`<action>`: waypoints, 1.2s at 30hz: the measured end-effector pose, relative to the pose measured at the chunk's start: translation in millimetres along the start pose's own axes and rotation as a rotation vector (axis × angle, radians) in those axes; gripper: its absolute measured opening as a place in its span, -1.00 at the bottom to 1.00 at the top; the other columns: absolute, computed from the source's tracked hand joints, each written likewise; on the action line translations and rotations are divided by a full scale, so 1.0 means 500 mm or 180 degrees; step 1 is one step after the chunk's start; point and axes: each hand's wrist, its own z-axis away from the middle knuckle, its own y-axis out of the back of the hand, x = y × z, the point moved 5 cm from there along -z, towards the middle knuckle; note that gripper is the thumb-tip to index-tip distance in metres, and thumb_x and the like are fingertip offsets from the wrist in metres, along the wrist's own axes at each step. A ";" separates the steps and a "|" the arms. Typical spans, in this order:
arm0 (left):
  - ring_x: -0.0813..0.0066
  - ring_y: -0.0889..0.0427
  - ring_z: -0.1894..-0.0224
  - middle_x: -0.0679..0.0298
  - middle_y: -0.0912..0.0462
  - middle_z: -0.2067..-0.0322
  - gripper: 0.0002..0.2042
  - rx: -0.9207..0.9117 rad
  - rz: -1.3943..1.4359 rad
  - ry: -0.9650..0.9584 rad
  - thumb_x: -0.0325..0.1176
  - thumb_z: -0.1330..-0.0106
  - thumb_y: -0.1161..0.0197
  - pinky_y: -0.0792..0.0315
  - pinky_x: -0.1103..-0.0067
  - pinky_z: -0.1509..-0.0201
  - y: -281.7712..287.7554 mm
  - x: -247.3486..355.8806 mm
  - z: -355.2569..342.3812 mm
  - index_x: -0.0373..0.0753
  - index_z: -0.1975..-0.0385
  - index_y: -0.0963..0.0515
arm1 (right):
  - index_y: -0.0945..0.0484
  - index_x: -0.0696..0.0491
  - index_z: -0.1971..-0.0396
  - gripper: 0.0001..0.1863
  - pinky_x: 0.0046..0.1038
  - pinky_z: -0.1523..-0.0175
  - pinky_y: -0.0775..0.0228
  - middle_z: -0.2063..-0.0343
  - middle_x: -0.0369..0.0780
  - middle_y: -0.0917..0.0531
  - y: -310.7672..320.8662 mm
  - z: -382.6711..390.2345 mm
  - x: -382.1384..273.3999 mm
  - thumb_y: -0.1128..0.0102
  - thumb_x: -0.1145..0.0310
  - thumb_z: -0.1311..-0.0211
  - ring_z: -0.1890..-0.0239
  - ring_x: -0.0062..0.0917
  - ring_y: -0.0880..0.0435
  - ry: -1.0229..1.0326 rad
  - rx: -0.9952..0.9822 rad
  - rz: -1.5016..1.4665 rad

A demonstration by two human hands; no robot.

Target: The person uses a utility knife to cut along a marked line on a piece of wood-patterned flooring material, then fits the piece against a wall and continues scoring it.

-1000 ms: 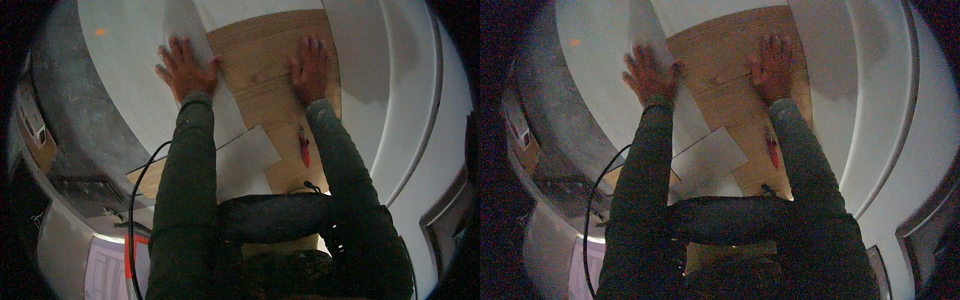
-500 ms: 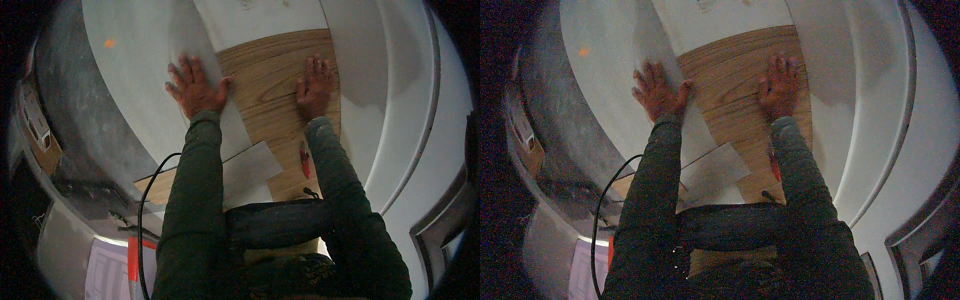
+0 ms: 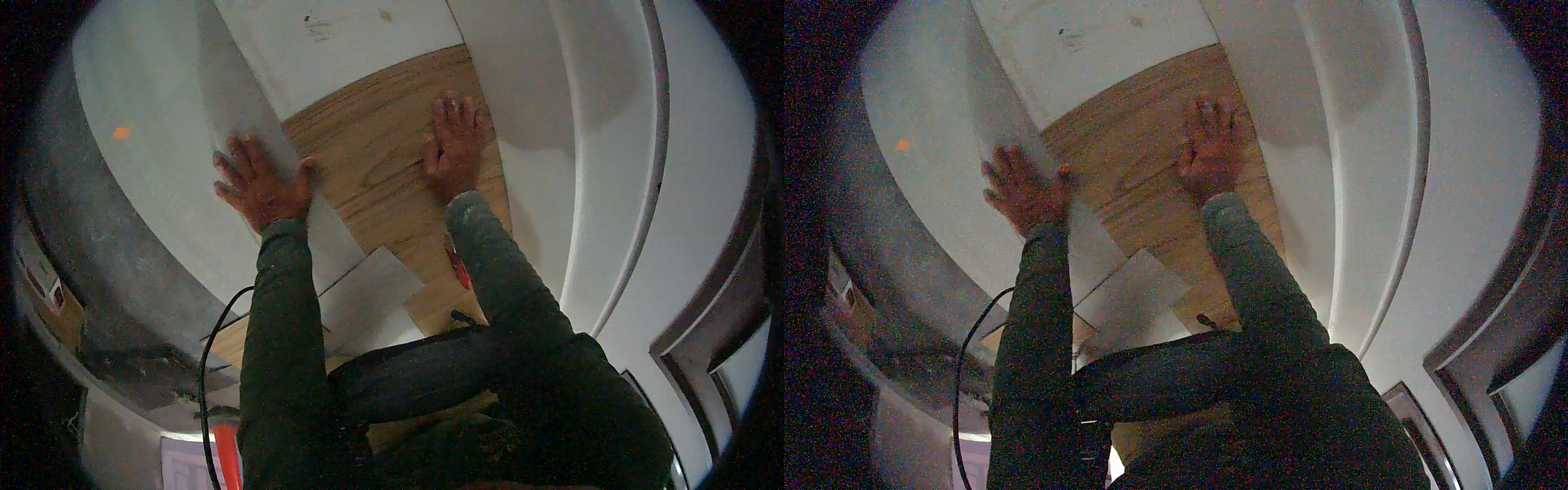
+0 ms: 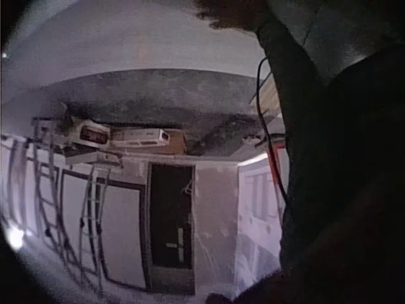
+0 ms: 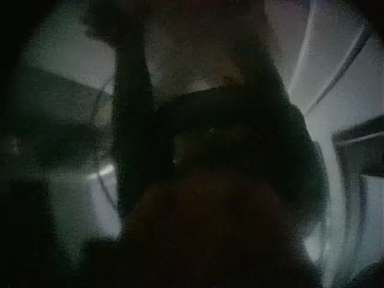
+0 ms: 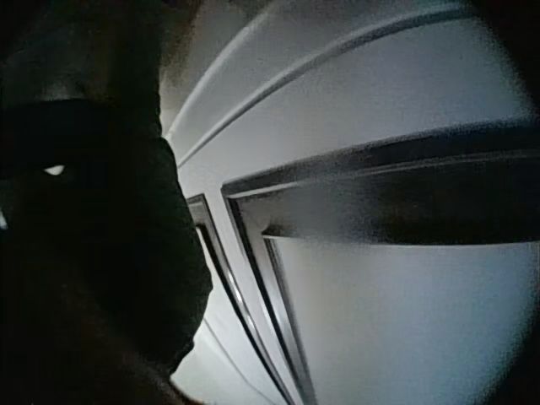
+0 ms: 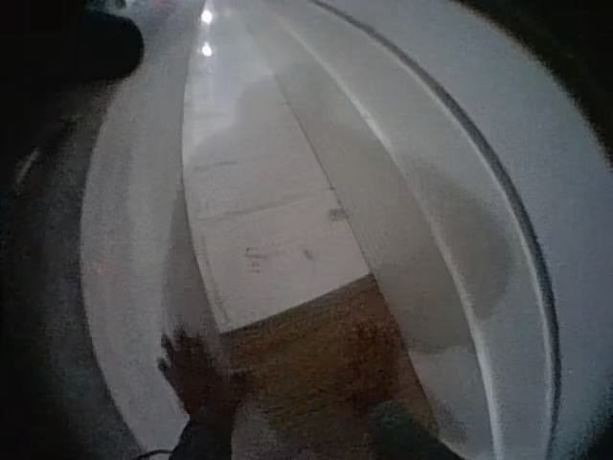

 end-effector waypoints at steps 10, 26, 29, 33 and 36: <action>-0.05 0.18 -0.46 0.12 0.00 -0.41 -0.09 0.0572 0.0528 -0.0231 0.32 -0.06 -0.17 0.26 -0.13 -0.38 0.009 -0.010 0.004 -0.16 -0.34 -0.15 | -0.28 -0.02 -0.29 -0.43 0.05 -0.42 0.24 -0.35 -0.16 -0.22 0.007 -0.008 -0.009 0.05 0.15 -0.28 -0.39 -0.01 -0.06 -0.0028 -0.0195 -0.0170; -0.14 0.13 -0.43 0.10 -0.03 -0.40 -0.17 0.0679 0.0584 -0.0439 0.32 -0.15 -0.06 0.19 -0.19 -0.32 0.006 0.001 -0.032 -0.15 -0.31 -0.20 | -0.21 0.01 -0.33 -0.36 0.01 -0.41 0.25 -0.36 -0.19 -0.20 0.012 -0.025 -0.013 -0.03 0.29 -0.21 -0.40 -0.02 -0.02 -0.0034 -0.0205 -0.0254; -0.13 0.12 -0.43 0.12 -0.03 -0.40 -0.16 0.0708 0.0511 -0.0431 0.34 -0.14 -0.06 0.19 -0.19 -0.32 0.007 0.003 -0.040 -0.13 -0.32 -0.20 | -0.21 -0.01 -0.34 -0.35 0.01 -0.41 0.25 -0.37 -0.18 -0.20 0.017 -0.036 -0.007 -0.04 0.29 -0.20 -0.41 -0.04 -0.03 0.0021 -0.0146 -0.0198; -0.12 0.12 -0.43 0.17 -0.01 -0.41 -0.16 0.0776 0.0624 -0.0405 0.35 -0.12 -0.06 0.19 -0.18 -0.33 0.007 0.006 -0.034 -0.09 -0.32 -0.21 | -0.21 -0.02 -0.34 -0.35 0.01 -0.41 0.24 -0.36 -0.18 -0.20 0.020 -0.032 -0.003 -0.04 0.29 -0.20 -0.41 -0.04 -0.03 0.0046 -0.0120 -0.0207; -0.10 0.12 -0.44 0.18 0.00 -0.42 -0.16 0.0767 0.0626 -0.0395 0.36 -0.12 -0.07 0.19 -0.18 -0.33 0.008 0.004 -0.037 -0.07 -0.31 -0.22 | -0.22 -0.04 -0.33 -0.36 0.01 -0.40 0.22 -0.36 -0.18 -0.21 0.019 -0.033 -0.002 -0.04 0.29 -0.21 -0.41 -0.05 -0.04 -0.0009 -0.0156 -0.0191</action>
